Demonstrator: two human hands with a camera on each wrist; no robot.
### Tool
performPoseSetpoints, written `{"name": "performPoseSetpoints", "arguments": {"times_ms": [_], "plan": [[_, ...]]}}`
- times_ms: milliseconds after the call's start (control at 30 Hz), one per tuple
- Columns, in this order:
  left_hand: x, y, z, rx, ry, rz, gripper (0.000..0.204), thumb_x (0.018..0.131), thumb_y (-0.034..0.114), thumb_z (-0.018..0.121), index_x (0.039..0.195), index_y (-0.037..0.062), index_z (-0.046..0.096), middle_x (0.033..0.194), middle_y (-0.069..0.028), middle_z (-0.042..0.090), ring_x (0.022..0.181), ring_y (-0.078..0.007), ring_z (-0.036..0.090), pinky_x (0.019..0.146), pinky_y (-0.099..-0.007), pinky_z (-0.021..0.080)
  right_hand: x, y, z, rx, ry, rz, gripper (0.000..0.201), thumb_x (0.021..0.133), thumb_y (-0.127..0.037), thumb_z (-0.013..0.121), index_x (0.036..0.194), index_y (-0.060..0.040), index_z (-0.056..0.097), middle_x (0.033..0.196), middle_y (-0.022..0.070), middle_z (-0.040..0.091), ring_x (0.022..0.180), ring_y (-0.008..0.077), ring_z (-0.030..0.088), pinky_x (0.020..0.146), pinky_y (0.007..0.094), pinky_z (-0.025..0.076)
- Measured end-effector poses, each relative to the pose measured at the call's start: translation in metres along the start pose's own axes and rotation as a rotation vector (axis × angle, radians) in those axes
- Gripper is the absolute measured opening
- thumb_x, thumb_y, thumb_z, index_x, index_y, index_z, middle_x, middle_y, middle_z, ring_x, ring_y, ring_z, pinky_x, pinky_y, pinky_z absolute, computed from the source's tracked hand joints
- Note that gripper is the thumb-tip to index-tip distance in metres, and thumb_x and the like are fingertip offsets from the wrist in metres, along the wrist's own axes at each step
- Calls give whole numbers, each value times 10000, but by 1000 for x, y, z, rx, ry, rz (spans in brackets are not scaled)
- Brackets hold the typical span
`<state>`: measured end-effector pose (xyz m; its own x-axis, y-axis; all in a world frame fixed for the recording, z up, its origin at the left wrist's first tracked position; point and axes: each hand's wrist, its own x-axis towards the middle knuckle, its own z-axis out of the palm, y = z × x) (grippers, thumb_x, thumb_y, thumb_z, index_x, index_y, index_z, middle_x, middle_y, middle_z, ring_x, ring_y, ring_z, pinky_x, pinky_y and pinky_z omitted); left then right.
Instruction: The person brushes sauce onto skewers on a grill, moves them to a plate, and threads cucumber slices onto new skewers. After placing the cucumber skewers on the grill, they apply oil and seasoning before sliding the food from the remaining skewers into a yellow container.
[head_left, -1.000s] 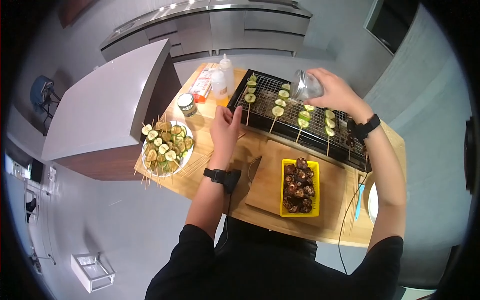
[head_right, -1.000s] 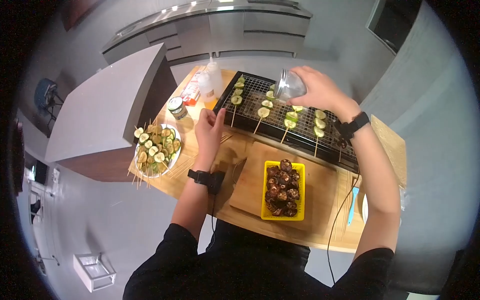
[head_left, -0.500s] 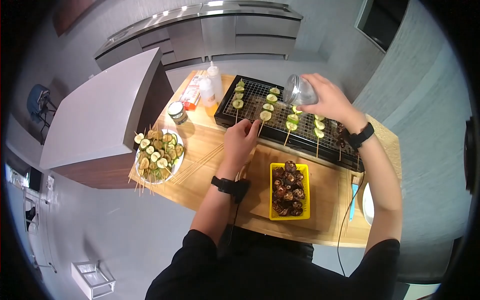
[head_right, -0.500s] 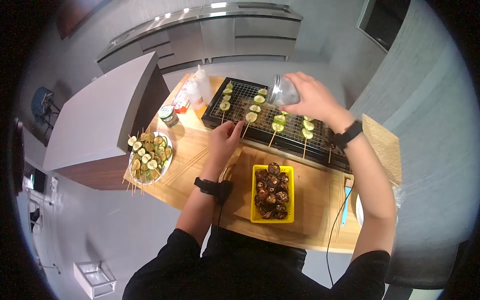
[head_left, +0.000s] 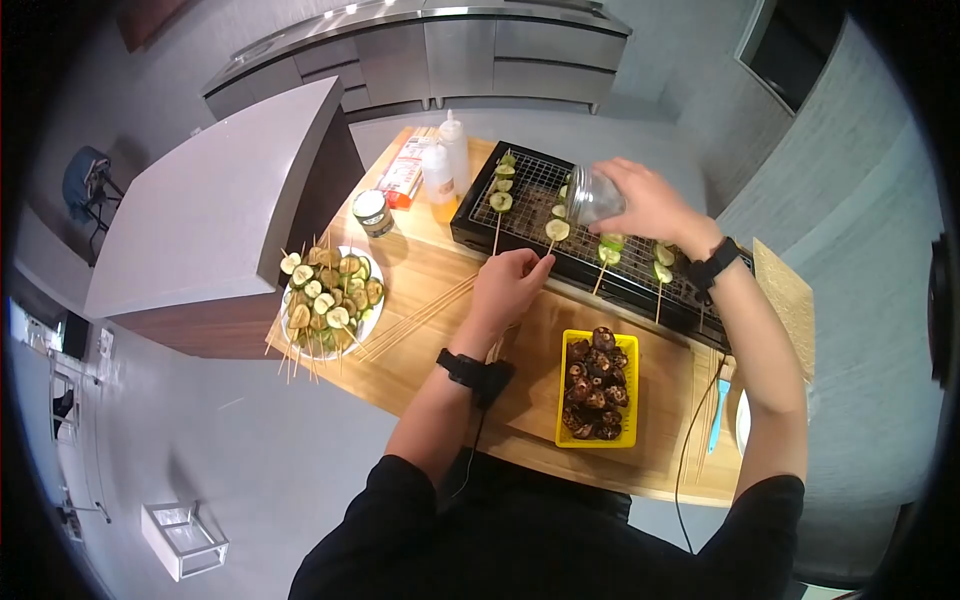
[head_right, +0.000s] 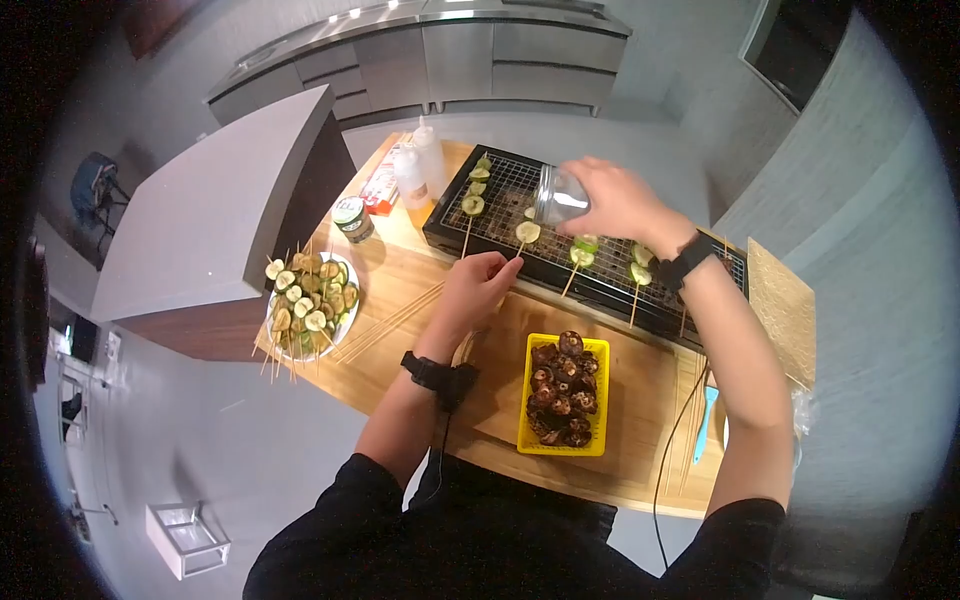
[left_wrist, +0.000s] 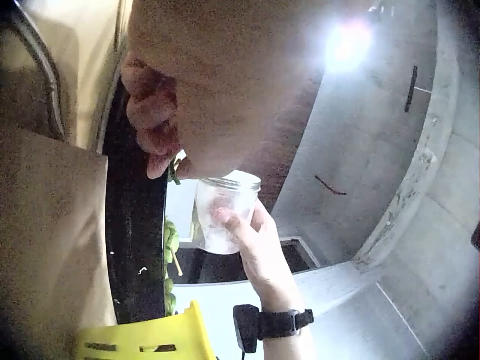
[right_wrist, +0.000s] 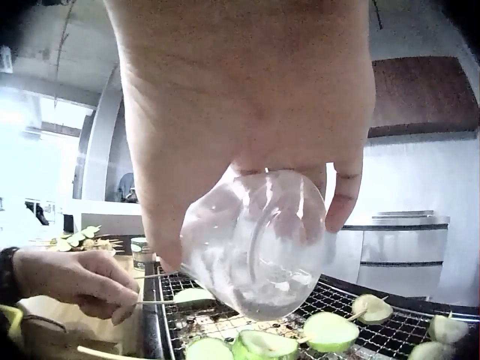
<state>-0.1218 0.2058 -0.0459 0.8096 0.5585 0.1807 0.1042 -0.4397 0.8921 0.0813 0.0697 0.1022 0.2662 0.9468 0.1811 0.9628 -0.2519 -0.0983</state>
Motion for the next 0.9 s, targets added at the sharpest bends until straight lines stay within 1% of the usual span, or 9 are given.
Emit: {"name": "performPoseSetpoints", "arguments": {"times_ms": [67, 167, 200, 267, 433, 500, 700, 800, 900], "plan": [[0, 2, 0, -25, -29, -20, 401, 980, 392, 669, 855, 17, 733, 670, -153, 664, 624, -332, 657, 586, -419, 483, 8, 12, 4, -116, 118, 21, 787, 719, -359, 855, 1373, -28, 568, 1265, 209, 639, 1177, 417, 621, 1004, 476, 509], [2, -3, 3, -49, -46, 4, 392, 982, 379, 668, 868, 9, 732, 673, -150, 662, 607, -310, 643, 587, -405, 478, 16, 19, 1, -136, 19, 62, 779, 715, -367, 858, 1359, -31, 576, 1266, 205, 642, 1179, 416, 624, 995, 483, 516], [2, -4, 3, -74, -46, 10, 388, 991, 359, 671, 851, 1, 720, 641, -102, 624, 581, -232, 590, 558, -370, 446, 19, 23, 2, -138, -18, 62, 775, 715, -368, 859, 1355, -32, 578, 1265, 205, 643, 1181, 416, 624, 994, 484, 516], [2, -4, 4, -126, -48, 21, 386, 1010, 321, 677, 818, -13, 697, 578, -8, 548, 530, -75, 485, 501, -300, 382, 26, 29, 2, -154, 52, 100, 769, 720, -375, 855, 1351, -32, 580, 1271, 206, 643, 1187, 413, 623, 997, 480, 518], [3, -6, 6, -195, -59, 2, 401, 1017, 331, 668, 801, -5, 700, 590, 5, 552, 539, -64, 481, 501, -297, 380, 34, 46, 11, -165, 37, 129, 773, 721, -398, 852, 1344, -31, 581, 1278, 212, 644, 1190, 409, 624, 1004, 470, 518], [3, -8, 8, -209, -61, 3, 408, 1020, 336, 665, 793, -1, 702, 592, 12, 549, 540, -61, 479, 500, -292, 378, 34, 43, 10, -140, 44, 170, 782, 720, -403, 853, 1351, -32, 578, 1283, 215, 646, 1191, 410, 624, 1011, 467, 517], [8, -19, 15, -244, -66, 6, 419, 1023, 343, 662, 783, 2, 705, 595, 29, 541, 554, -61, 481, 510, -274, 372, 22, 32, 5, -97, 32, 137, 839, 717, -417, 851, 1404, -35, 557, 1311, 220, 640, 1217, 405, 617, 1027, 467, 507], [7, -15, 11, -257, -104, -50, 413, 1021, 334, 665, 781, 0, 706, 604, 30, 551, 578, -60, 488, 531, -274, 379, 6, 28, 14, -171, 235, 19, 808, 721, -448, 847, 1362, -33, 583, 1274, 222, 652, 1199, 406, 632, 1006, 461, 524], [6, -13, 11, -265, -99, -40, 401, 1018, 319, 668, 775, 3, 707, 607, 33, 550, 595, -50, 481, 546, -271, 376, -10, 3, -1, 64, -25, 8, 811, 716, -443, 854, 1364, -34, 589, 1299, 213, 649, 1217, 395, 628, 1026, 458, 516]]}}
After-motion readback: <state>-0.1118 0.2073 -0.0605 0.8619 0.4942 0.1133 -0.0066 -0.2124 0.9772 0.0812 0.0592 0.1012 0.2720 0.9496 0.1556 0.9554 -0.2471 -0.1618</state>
